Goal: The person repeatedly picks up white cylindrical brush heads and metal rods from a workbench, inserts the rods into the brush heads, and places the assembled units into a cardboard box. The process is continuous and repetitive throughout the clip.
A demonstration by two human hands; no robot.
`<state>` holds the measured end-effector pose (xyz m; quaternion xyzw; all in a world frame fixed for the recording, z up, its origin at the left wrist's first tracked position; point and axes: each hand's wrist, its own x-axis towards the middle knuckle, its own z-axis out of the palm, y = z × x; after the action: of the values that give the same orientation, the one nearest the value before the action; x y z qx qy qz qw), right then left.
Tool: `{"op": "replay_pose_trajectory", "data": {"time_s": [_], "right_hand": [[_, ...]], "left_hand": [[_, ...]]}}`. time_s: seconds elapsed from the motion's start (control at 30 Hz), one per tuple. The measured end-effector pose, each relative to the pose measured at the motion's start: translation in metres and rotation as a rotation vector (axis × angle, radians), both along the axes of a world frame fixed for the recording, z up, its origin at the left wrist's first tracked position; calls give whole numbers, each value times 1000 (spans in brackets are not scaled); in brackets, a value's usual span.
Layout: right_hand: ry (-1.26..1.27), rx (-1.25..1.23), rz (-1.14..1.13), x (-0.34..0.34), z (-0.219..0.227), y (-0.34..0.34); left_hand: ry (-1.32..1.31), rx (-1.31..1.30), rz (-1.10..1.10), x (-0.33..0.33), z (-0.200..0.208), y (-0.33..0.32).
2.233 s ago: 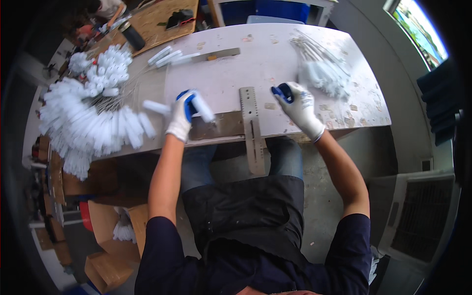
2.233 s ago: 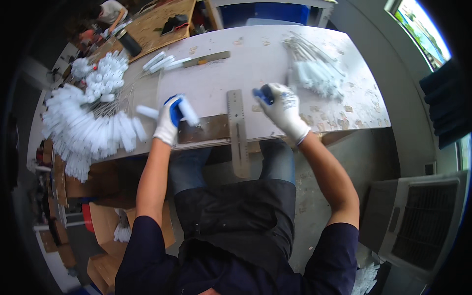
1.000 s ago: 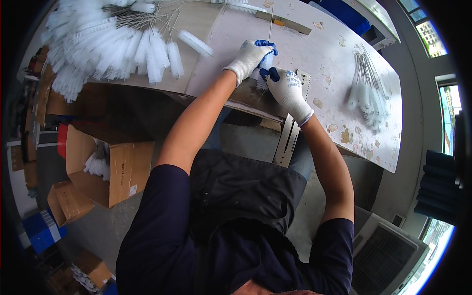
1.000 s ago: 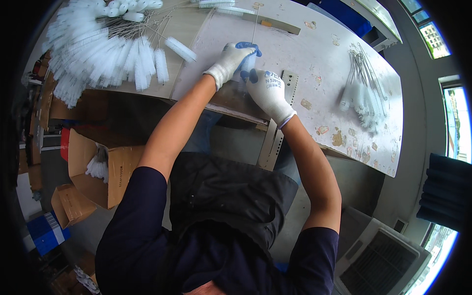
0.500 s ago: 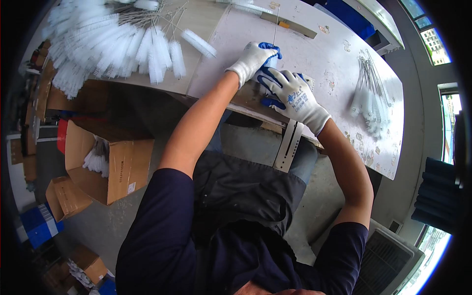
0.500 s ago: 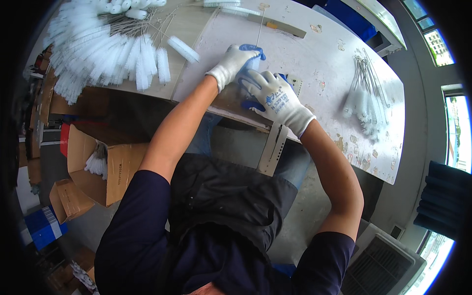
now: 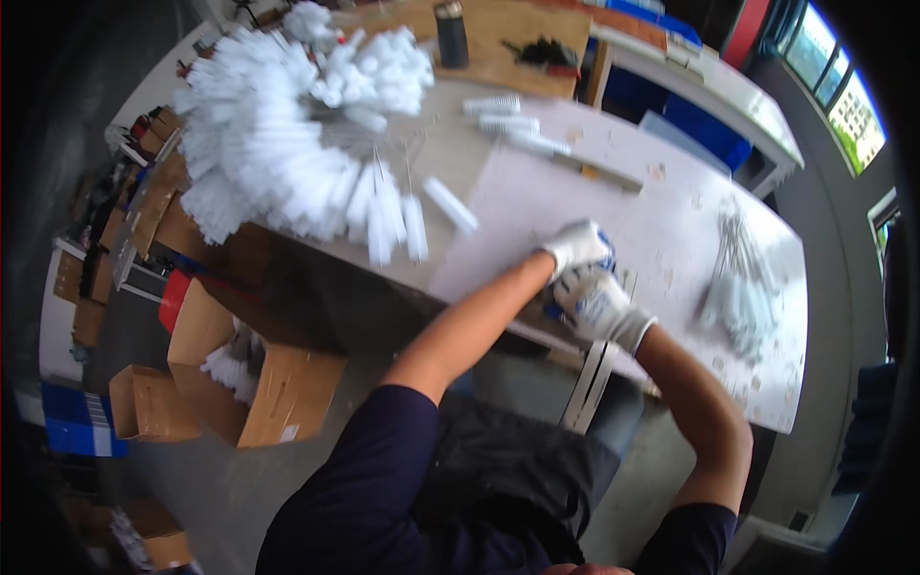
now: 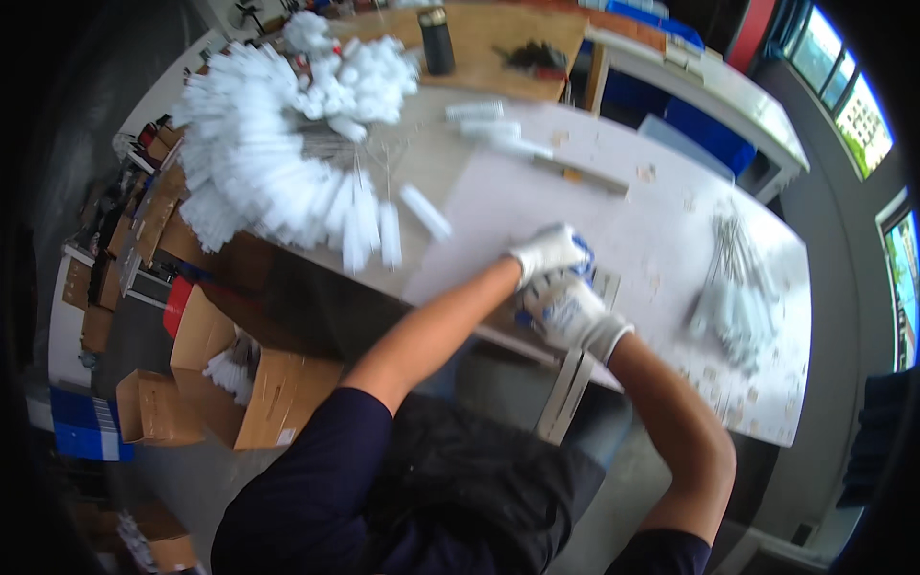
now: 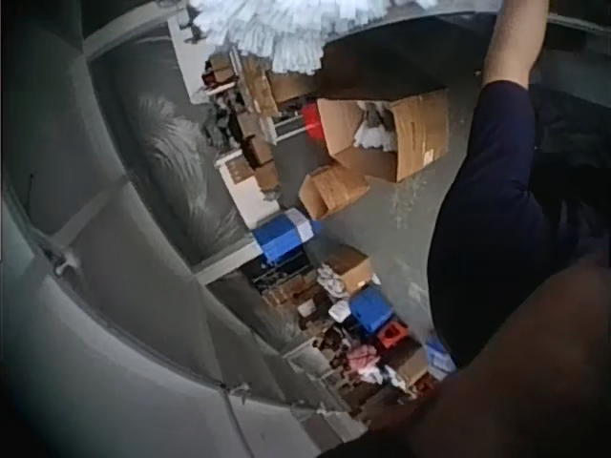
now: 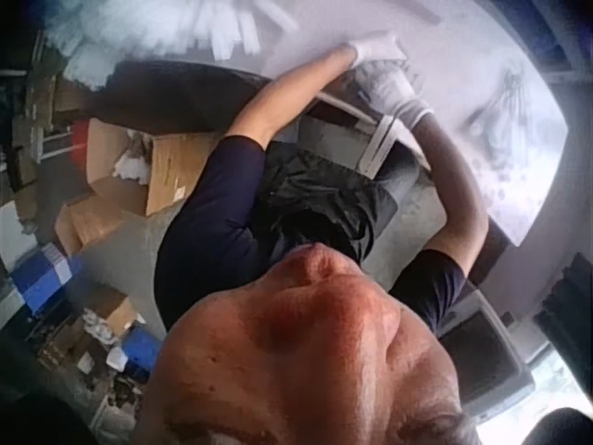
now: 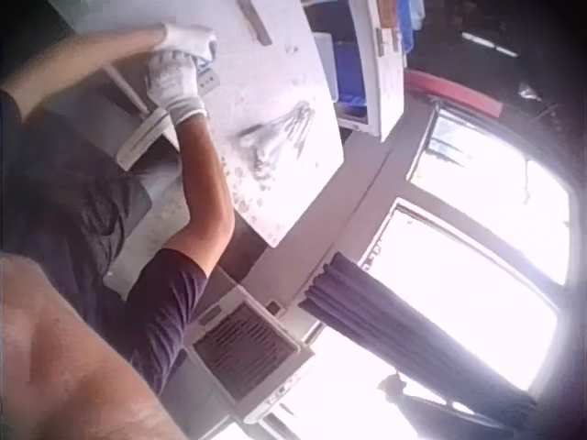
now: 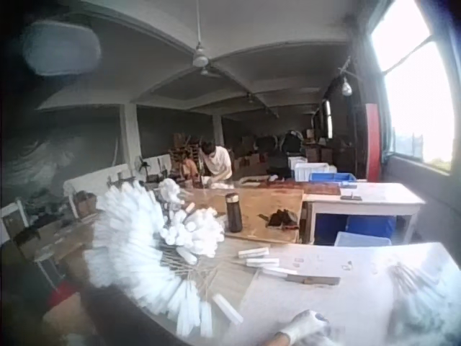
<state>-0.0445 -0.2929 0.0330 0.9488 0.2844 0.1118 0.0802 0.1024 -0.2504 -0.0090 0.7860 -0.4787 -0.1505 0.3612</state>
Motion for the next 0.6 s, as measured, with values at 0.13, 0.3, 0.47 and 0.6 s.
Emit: {"op": "replay_pose_trajectory", "data": {"time_s": [0.13,0.3,0.47,0.6], "right_hand": [[300,-101,-154,-4,22,15],[354,-181,-290,-19,37,30],[446,-98,-639,-25,41,61],[468,-50,-800,-32,49,84]], "left_hand": [[521,-26,179,-23,19,11],[407,-330,619,-44,30,56],[149,-487,682,-53,7,120],[237,-562,725,-109,-10,165]]}}
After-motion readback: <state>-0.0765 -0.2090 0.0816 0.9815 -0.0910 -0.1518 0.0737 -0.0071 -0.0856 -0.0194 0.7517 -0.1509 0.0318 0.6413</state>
